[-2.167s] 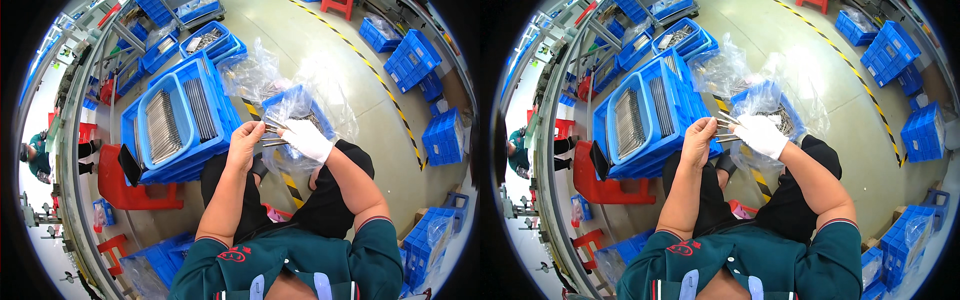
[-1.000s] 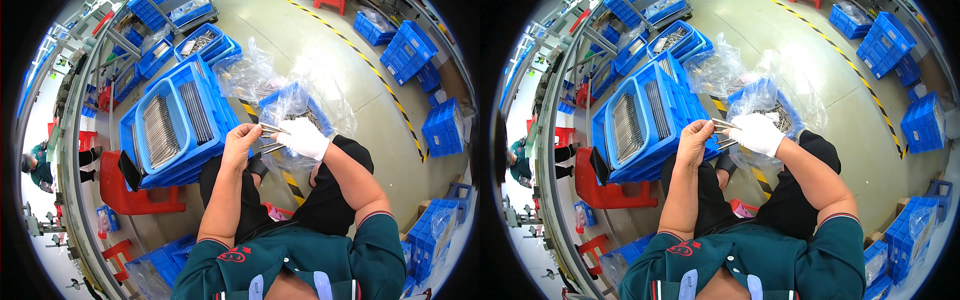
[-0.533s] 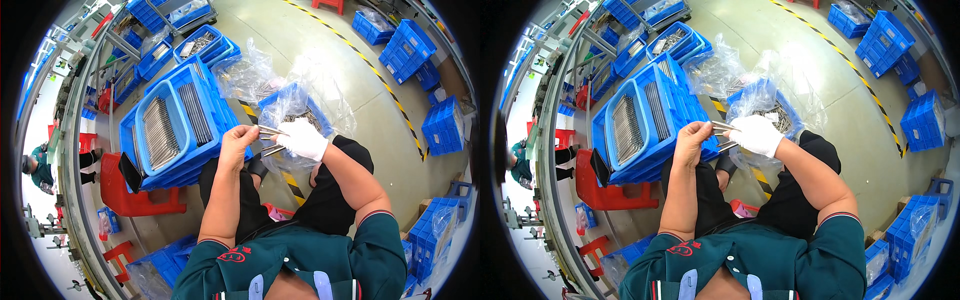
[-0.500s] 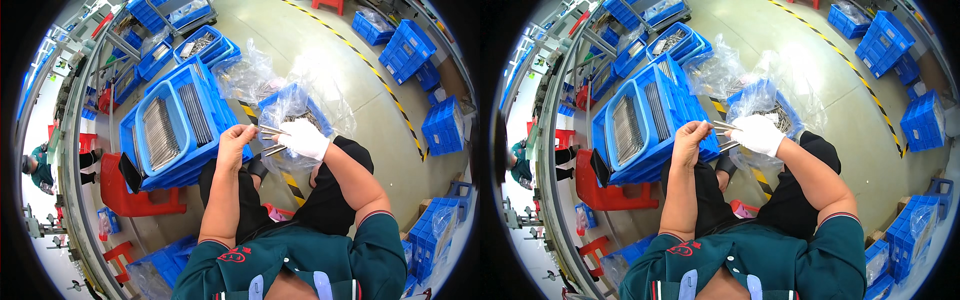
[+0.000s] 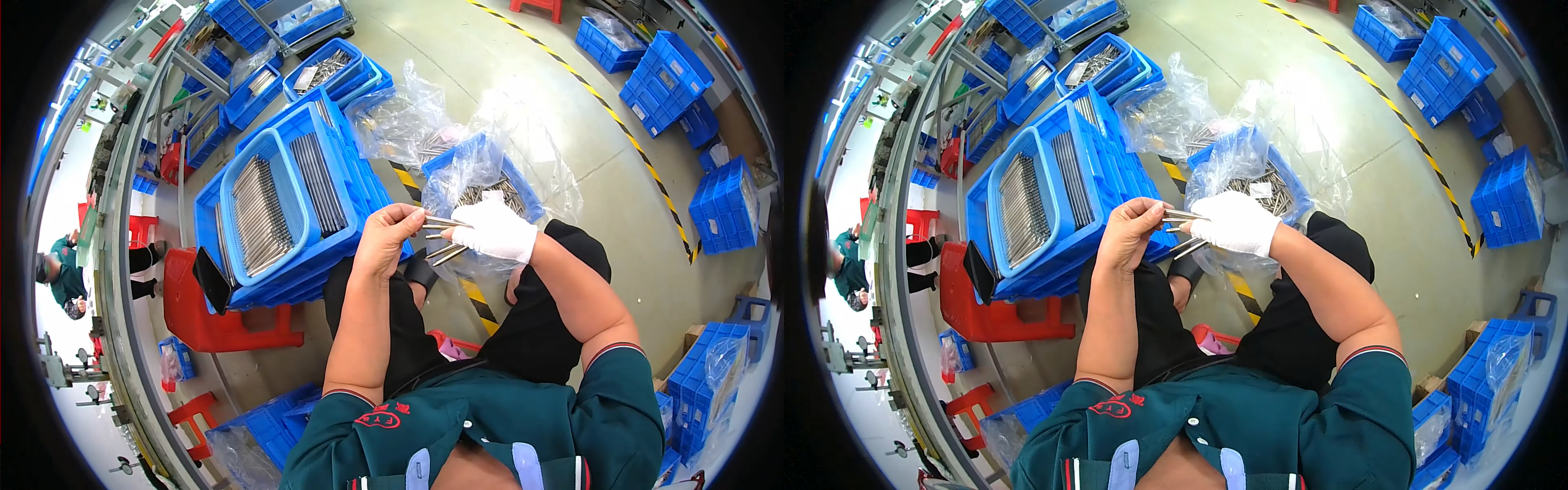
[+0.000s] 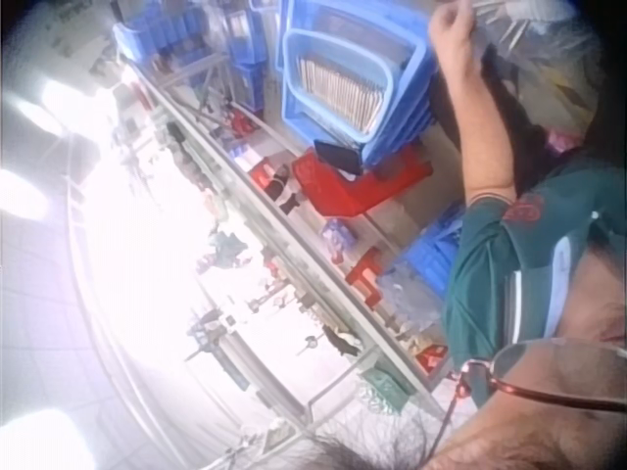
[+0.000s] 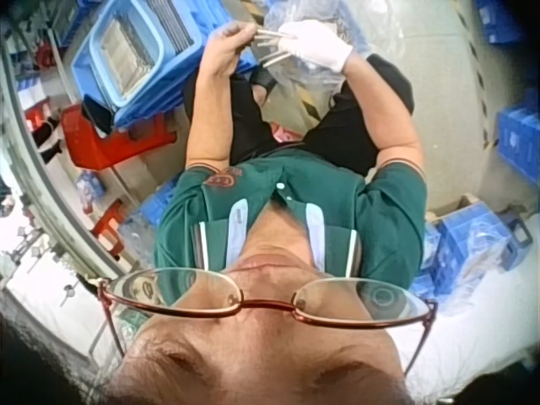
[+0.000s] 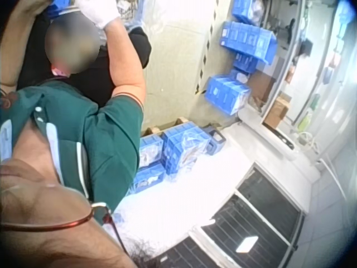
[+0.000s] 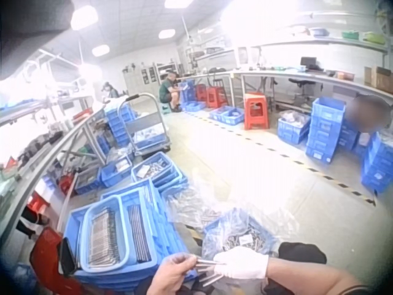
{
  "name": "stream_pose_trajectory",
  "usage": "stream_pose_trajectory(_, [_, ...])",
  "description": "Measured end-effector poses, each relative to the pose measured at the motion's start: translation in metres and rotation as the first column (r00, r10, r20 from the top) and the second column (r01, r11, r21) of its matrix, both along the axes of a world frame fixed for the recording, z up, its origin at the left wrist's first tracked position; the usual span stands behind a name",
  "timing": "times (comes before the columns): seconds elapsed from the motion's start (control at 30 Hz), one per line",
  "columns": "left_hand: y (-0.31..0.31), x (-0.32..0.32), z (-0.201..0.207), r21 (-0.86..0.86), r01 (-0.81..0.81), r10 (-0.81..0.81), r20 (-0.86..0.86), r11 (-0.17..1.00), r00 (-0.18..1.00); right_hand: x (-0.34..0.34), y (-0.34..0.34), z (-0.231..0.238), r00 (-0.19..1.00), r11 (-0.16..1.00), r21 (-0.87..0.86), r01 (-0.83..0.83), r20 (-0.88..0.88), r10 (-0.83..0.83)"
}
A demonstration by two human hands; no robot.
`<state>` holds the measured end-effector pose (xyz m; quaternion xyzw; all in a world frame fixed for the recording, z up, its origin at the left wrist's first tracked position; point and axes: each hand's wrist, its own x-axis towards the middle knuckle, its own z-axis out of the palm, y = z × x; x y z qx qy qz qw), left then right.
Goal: The person sits on the floor and repeatedly picks up small metal rods from a plastic bag, inspects them, and places them into a blue crate. The person handles the rods in small batches, aligning them before depositing them into the crate.
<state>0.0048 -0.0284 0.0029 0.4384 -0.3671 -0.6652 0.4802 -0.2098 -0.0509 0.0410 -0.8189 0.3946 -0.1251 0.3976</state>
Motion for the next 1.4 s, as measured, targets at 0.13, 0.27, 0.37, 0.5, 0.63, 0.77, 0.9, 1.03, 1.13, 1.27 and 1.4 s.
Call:
stream_pose_trajectory(0.13, [0.001,-0.002,0.002,0.035,0.033,-0.033,0.003,0.999,0.999,0.000,0.000,-0.004,1.000,1.000,-0.004,-0.014,-0.006,0.014])
stream_pose_trajectory(0.27, [0.000,-0.002,0.000,0.068,0.025,-0.026,0.006,0.997,1.000,0.001,0.002,-0.005,0.999,1.000,0.030,0.005,0.033,-0.006])
stream_pose_trajectory(0.37, [-0.003,-0.001,-0.002,-0.038,-0.076,0.081,0.158,0.996,0.984,-0.005,-0.004,-0.019,0.993,1.000,-0.016,0.001,0.116,0.000])
stream_pose_trajectory(0.5, [-0.005,-0.007,-0.014,0.009,-0.150,0.149,-0.206,0.989,0.967,-0.004,-0.011,-0.013,0.970,0.935,0.346,0.081,0.189,-0.154])
stream_pose_trajectory(0.63, [-0.004,-0.027,-0.017,0.125,-0.167,0.208,-0.525,0.978,0.825,0.009,0.001,-0.029,0.948,0.914,0.397,0.080,0.252,-0.192])
stream_pose_trajectory(0.77, [-0.007,-0.027,-0.005,-0.018,-0.038,0.031,-0.294,0.999,0.955,0.024,0.015,-0.038,0.970,0.916,0.396,-0.066,0.241,-0.035])
stream_pose_trajectory(0.9, [-0.004,-0.032,-0.006,-0.069,0.315,-0.317,-0.015,0.947,0.948,0.027,0.019,-0.062,0.930,0.667,0.724,-0.176,0.344,-0.127])
stream_pose_trajectory(1.03, [-0.007,-0.036,-0.009,-0.032,0.211,-0.213,-0.206,0.977,0.955,0.031,0.021,-0.048,0.883,0.498,0.829,-0.254,0.409,-0.230])
stream_pose_trajectory(1.13, [-0.017,-0.031,-0.022,0.173,-0.225,0.276,-0.385,0.959,0.881,0.031,0.014,-0.034,0.729,0.448,0.854,-0.264,0.481,-0.487])
stream_pose_trajectory(1.27, [-0.012,-0.054,-0.055,0.407,-0.131,0.361,-0.563,0.904,0.743,0.033,-0.005,-0.034,0.372,0.668,0.739,-0.091,0.647,-0.665])
stream_pose_trajectory(1.4, [-0.005,-0.075,-0.018,0.431,-0.071,0.377,-0.683,0.899,0.625,0.048,0.000,-0.028,0.327,0.767,0.620,0.163,0.700,-0.635])
